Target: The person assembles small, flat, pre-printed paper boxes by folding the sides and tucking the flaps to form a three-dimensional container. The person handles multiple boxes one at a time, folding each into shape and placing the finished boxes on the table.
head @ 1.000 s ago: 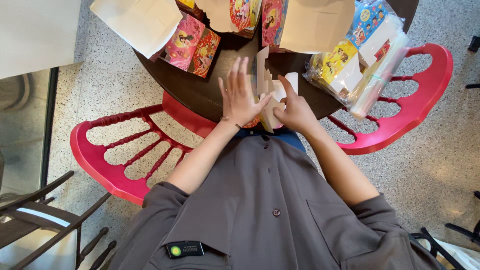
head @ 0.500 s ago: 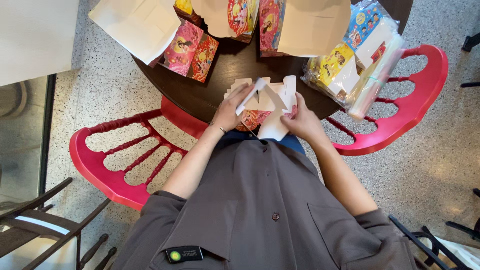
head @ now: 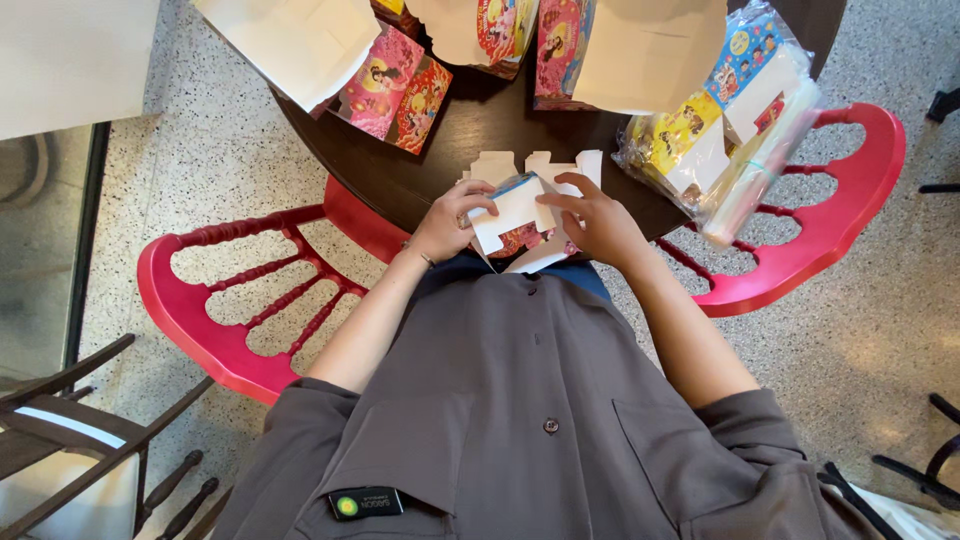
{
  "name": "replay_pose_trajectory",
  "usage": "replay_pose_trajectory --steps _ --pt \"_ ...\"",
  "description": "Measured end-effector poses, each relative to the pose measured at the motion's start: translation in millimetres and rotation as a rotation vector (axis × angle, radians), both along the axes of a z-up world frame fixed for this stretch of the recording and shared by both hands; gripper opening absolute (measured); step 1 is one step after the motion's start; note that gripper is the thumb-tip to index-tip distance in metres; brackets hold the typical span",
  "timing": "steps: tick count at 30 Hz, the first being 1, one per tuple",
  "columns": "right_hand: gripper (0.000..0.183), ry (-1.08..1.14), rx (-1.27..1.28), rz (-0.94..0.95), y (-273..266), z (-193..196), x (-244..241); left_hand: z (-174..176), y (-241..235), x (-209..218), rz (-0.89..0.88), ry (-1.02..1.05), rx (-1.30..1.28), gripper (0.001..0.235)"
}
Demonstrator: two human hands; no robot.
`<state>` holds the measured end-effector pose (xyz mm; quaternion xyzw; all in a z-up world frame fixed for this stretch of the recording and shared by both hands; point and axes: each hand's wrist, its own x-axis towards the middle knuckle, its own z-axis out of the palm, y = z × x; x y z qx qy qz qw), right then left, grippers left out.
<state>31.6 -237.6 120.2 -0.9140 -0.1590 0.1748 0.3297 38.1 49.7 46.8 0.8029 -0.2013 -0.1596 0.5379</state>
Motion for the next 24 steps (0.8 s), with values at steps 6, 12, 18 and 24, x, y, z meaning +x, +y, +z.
replay_pose_trajectory --steps 6,12,18,24 --pt "0.049 0.071 0.007 0.015 1 6 9 12 25 2 -0.182 0.165 0.062 0.05" --pt "0.047 0.211 0.188 0.049 3 7 18 28 25 -11 -0.221 0.059 0.132 0.07" --pt "0.064 0.565 0.495 -0.072 -12 -14 20 11 5 -31 0.018 0.1 0.07 0.046" --pt "0.066 0.996 0.579 -0.132 -23 -11 33 -1 -9 -44 0.175 -0.042 0.095 0.034"
